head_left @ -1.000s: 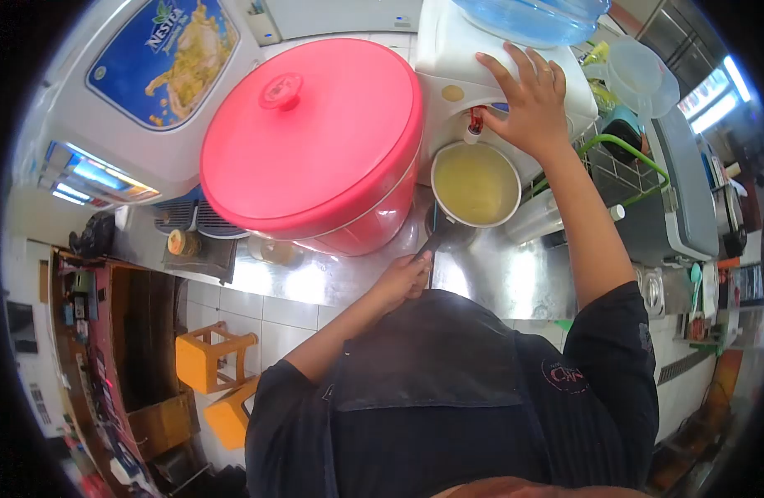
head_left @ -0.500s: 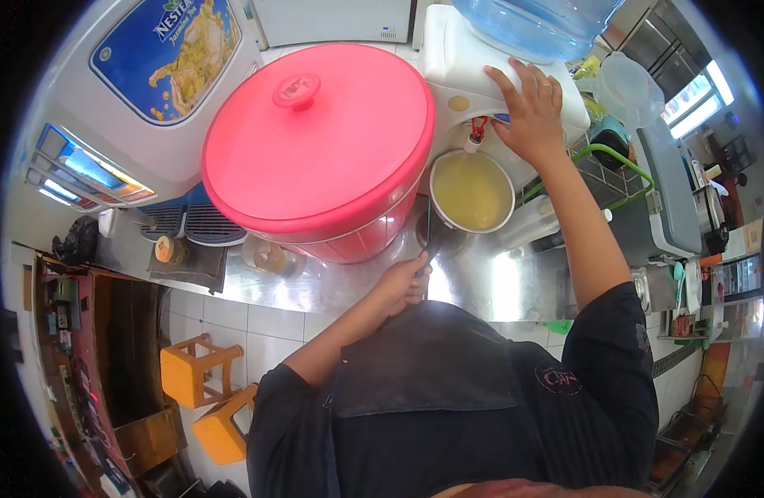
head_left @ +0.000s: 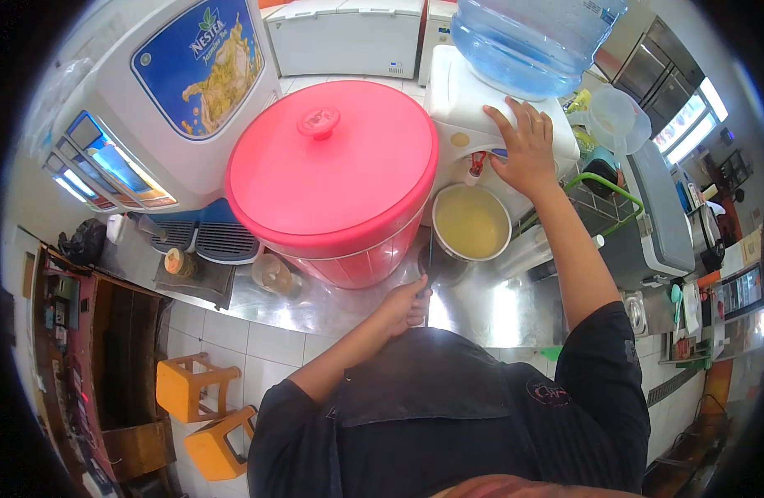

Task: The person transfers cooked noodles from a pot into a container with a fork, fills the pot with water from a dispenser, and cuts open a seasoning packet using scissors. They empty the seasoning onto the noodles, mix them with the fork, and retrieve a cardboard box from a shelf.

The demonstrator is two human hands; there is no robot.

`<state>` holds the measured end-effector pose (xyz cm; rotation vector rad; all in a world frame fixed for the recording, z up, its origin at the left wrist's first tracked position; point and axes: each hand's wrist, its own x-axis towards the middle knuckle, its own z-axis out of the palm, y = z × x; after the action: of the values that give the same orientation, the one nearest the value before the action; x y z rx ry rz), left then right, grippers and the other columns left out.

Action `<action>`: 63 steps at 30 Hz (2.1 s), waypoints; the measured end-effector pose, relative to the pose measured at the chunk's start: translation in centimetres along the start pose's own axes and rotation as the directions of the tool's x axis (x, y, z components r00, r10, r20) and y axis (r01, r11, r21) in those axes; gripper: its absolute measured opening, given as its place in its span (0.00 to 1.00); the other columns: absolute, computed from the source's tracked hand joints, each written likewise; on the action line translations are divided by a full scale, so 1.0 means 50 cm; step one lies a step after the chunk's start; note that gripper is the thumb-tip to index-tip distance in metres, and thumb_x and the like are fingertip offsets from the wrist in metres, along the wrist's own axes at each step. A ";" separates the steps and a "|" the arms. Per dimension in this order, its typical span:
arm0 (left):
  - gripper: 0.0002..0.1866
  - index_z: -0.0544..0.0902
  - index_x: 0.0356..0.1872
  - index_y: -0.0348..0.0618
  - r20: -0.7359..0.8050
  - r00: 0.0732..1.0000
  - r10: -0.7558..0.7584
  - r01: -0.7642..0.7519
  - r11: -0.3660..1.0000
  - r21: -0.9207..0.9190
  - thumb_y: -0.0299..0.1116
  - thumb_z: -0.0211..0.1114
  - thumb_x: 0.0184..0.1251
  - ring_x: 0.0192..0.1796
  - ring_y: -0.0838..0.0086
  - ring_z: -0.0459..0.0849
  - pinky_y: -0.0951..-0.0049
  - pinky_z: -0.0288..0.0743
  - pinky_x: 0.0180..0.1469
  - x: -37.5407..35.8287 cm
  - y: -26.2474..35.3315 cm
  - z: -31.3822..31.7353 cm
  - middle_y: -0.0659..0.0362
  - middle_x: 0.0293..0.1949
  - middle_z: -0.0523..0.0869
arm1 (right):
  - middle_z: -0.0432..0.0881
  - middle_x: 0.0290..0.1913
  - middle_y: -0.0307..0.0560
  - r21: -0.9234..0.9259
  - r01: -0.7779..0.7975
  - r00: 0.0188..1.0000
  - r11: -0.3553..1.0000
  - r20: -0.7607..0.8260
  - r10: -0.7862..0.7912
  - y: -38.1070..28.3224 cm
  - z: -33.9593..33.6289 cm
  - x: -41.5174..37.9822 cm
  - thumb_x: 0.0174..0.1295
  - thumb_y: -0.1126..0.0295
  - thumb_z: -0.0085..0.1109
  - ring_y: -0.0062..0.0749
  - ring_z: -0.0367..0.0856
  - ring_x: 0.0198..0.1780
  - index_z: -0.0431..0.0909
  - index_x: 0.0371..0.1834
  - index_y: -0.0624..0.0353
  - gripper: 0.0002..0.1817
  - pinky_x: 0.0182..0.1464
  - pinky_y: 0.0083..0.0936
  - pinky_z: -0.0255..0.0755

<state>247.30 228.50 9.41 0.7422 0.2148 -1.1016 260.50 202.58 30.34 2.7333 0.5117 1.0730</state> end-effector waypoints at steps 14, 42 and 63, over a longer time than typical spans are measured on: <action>0.21 0.72 0.31 0.52 -0.039 0.999 -0.011 0.010 1.000 -0.019 0.59 0.53 0.74 0.16 0.86 0.55 0.82 0.47 0.18 -0.001 -0.001 -0.003 0.74 0.16 0.59 | 0.66 0.70 0.50 0.048 0.019 0.999 0.999 -0.052 -0.017 0.003 0.020 -0.001 0.47 0.61 0.72 0.54 0.62 0.70 0.63 0.73 0.29 0.45 0.71 0.58 0.51; 0.20 0.71 0.33 0.51 -0.018 0.998 -0.066 0.065 0.996 -0.067 0.56 0.53 0.76 0.15 0.86 0.54 0.83 0.48 0.18 -0.002 0.014 0.001 0.73 0.16 0.58 | 0.70 0.64 0.42 -0.075 -0.091 0.962 0.993 -0.263 0.068 0.008 0.074 -0.008 0.53 0.76 0.55 0.47 0.67 0.65 0.67 0.69 0.24 0.39 0.69 0.54 0.55; 0.22 0.70 0.33 0.50 -0.019 0.999 -0.049 0.047 0.997 -0.060 0.57 0.48 0.78 0.15 0.86 0.54 0.82 0.48 0.18 -0.017 0.013 0.043 0.74 0.15 0.57 | 0.69 0.64 0.39 -0.053 -0.097 0.972 0.994 -0.220 0.084 0.001 0.068 -0.008 0.48 0.76 0.64 0.47 0.65 0.66 0.64 0.71 0.23 0.45 0.69 0.56 0.55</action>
<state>247.05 227.91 11.71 0.6978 0.2827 -1.1290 262.54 202.31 27.61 2.6209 0.3769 1.3972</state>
